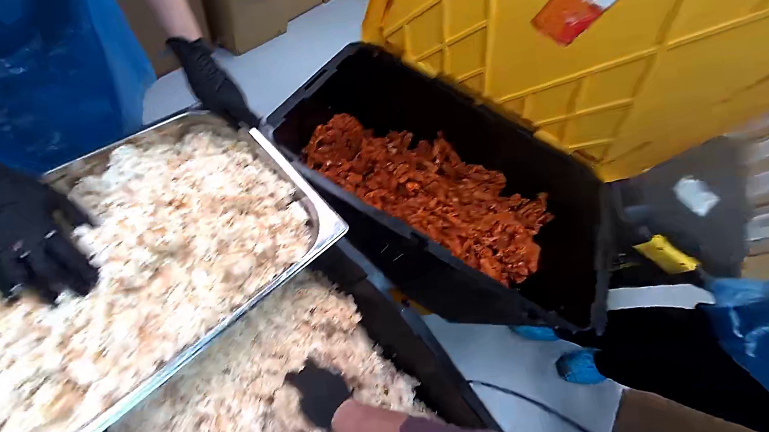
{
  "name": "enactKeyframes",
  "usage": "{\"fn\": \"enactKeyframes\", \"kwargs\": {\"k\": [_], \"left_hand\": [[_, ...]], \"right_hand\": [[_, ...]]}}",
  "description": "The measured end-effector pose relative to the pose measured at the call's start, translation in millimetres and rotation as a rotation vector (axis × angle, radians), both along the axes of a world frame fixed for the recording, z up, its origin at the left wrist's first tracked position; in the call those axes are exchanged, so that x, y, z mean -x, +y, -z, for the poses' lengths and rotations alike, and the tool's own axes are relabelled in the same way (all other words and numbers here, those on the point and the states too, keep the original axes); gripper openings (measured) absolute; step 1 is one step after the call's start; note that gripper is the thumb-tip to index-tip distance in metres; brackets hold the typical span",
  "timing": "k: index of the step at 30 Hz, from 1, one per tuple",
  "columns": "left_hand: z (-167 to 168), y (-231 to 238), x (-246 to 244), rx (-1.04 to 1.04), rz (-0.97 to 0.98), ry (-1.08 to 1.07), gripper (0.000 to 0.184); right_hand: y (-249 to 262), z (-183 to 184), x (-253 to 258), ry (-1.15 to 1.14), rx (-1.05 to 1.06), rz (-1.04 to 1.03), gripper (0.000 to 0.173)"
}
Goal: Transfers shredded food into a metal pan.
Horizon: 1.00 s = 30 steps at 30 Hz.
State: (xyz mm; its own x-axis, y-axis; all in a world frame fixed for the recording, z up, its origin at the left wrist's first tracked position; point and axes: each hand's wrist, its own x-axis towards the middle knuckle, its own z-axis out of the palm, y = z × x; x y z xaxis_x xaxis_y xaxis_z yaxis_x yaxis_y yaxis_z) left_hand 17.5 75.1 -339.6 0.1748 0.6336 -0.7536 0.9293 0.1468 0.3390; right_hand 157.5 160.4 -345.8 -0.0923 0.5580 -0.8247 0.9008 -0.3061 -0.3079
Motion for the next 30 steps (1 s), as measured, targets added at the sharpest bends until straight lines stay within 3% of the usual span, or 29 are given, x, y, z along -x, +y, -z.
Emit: {"fn": "enactKeyframes", "kwargs": {"k": [2,4,5,7,9,14,20,22,24,27,30], "left_hand": [[-5.9,-13.6,12.4,-0.108,-0.108,-0.103,0.058],[2.6,-8.6,24.5,-0.164,-0.234,-0.208,0.095],[5.7,-2.1,26.0,-0.144,-0.203,-0.232,0.111],[2.9,25.7,17.1,0.029,0.033,-0.149,0.124],[8.6,50.9,5.6,0.083,0.217,-0.091,0.118],[31.4,68.5,-6.9,0.089,0.264,-0.008,0.081],[13.8,46.8,-11.8,0.113,-0.045,0.073,0.061],[3.6,34.0,-6.8,0.143,-0.126,0.068,0.057],[-10.1,21.8,6.6,0.142,-0.204,0.073,0.056],[-23.2,-1.4,38.8,0.015,-0.392,0.025,0.067],[-20.1,-35.3,59.2,0.061,-0.335,0.019,0.099]], "right_hand": [[-17.7,-7.8,-15.4,0.108,-0.016,0.136,0.069],[-27.9,-24.4,-27.6,0.256,0.045,0.178,0.095],[-36.0,-31.1,-29.1,0.274,0.092,0.126,0.102],[-48.4,-32.1,-22.8,0.232,0.165,-0.035,0.107],[-48.9,-22.2,-11.5,0.151,0.177,-0.107,0.102],[-36.0,4.7,7.6,-0.023,0.119,0.023,0.077],[-32.6,-4.1,0.0,-0.042,0.080,0.553,0.055],[-19.8,-16.8,-10.4,-0.046,0.052,0.620,0.051],[8.1,-32.1,-22.4,-0.096,0.008,0.517,0.054],[52.7,-38.4,-25.1,-0.218,-0.131,0.169,0.052],[35.6,-0.4,-6.5,-0.174,-0.212,-0.026,0.088]]}}
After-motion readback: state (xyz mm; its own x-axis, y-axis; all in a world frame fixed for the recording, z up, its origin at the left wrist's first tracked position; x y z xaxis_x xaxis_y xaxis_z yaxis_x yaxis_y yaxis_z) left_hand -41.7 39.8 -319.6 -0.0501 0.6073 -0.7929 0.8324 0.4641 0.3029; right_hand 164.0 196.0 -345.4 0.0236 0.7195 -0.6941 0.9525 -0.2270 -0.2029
